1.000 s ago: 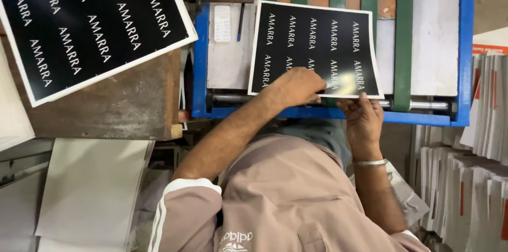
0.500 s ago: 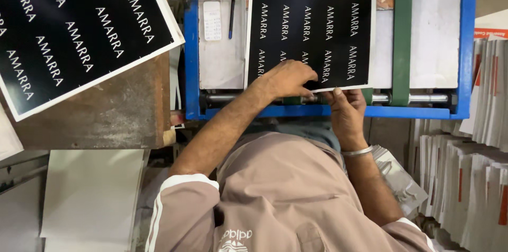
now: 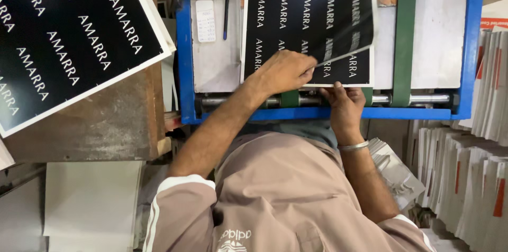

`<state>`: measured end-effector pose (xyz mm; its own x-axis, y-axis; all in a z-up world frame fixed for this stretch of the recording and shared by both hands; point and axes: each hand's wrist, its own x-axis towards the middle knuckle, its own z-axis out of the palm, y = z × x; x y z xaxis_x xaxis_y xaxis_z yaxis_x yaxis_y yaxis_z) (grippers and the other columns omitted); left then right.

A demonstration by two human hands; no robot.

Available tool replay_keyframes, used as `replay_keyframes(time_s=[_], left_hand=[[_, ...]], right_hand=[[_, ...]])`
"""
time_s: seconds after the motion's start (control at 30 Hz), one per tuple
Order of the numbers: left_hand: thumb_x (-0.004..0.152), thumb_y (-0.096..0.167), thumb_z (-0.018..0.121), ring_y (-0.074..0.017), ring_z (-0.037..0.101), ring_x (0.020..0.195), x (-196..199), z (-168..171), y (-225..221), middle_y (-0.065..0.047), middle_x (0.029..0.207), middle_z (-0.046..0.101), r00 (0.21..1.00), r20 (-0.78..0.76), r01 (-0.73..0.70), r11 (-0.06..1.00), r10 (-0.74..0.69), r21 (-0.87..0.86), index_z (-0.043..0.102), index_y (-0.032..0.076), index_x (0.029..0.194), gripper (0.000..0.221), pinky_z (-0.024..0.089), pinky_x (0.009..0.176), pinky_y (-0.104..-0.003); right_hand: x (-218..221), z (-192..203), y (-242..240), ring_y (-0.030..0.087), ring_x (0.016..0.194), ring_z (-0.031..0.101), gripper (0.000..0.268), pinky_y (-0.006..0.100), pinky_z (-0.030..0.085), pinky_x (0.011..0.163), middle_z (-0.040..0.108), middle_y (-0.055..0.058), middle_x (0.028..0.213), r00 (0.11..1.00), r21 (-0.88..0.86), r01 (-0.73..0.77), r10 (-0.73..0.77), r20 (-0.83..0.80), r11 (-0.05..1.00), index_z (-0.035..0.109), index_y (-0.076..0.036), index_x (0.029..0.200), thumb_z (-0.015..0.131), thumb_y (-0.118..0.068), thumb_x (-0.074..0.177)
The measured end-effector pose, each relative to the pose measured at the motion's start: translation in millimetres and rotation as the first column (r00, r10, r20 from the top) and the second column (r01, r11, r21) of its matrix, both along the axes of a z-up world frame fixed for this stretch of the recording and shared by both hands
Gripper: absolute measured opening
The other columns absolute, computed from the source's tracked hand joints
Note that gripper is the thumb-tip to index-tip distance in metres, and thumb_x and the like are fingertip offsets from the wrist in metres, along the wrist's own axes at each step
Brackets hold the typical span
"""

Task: The person picks up printed black sheets from a stack and places them one by one onto the conveyor belts of a printing machine.

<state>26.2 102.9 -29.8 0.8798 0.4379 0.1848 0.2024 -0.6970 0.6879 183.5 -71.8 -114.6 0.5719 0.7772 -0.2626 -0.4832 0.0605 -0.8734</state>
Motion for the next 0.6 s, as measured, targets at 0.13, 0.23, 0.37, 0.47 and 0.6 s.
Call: replay_keyframes(time_s=[0.13,0.23,0.37,0.47,0.6], left_hand=[[0.089,0.011,0.067,-0.0258,0.071,0.077,-8.3,47.7,-27.7,-0.008,0.085,0.07,0.977,0.114,-0.213,0.893,0.183,0.397,0.068,0.004,0.1,0.013,0.058,0.067,-0.039],[0.09,0.01,0.068,-0.0197,0.068,0.076,-21.2,90.8,-57.4,-0.007,0.09,0.069,0.962,0.175,-0.273,0.777,0.211,0.567,0.066,-0.001,0.112,0.025,0.056,0.065,-0.032],[0.095,0.007,0.068,-0.0184,0.07,0.085,-41.8,137.4,-72.1,-0.01,0.099,0.07,0.949,0.227,-0.312,0.728,0.217,0.61,0.063,-0.005,0.116,0.025,0.056,0.069,-0.028],[0.1,0.007,0.068,-0.0206,0.072,0.093,-51.3,154.8,-76.6,-0.013,0.103,0.069,0.941,0.256,-0.333,0.73,0.22,0.597,0.062,-0.007,0.119,0.025,0.057,0.073,-0.028],[0.1,0.006,0.068,-0.0212,0.073,0.097,-55.9,158.2,-75.9,-0.014,0.106,0.07,0.938,0.258,-0.34,0.747,0.23,0.572,0.062,-0.008,0.121,0.026,0.059,0.078,-0.028]], right_hand=[[18.1,-21.0,26.3,0.027,0.092,0.071,0.018,0.039,0.063,0.084,0.072,0.014,0.103,0.999,-0.14,0.02,-0.015,0.04,0.99,0.061,0.004,0.119,0.06,-0.007,0.105],[44.9,-35.9,69.2,0.025,0.099,0.07,0.021,0.035,0.061,0.087,0.072,0.013,0.111,0.868,-0.056,-0.118,0.13,0.48,0.991,0.061,0.004,0.123,0.059,-0.011,0.108],[91.9,-56.3,129.9,0.023,0.103,0.069,0.023,0.032,0.058,0.089,0.071,0.014,0.116,0.951,0.024,-0.257,0.248,0.183,0.966,0.06,0.004,0.125,0.058,-0.015,0.112],[120.8,-75.9,161.3,0.021,0.106,0.068,0.024,0.029,0.055,0.09,0.07,0.014,0.119,0.949,0.059,-0.312,0.314,-0.015,0.948,0.059,0.004,0.127,0.057,-0.018,0.115],[147.4,-88.1,198.9,0.019,0.11,0.067,0.027,0.026,0.053,0.092,0.069,0.015,0.124,0.926,-0.022,-0.375,0.374,-0.053,0.927,0.058,0.003,0.129,0.056,-0.022,0.12]])
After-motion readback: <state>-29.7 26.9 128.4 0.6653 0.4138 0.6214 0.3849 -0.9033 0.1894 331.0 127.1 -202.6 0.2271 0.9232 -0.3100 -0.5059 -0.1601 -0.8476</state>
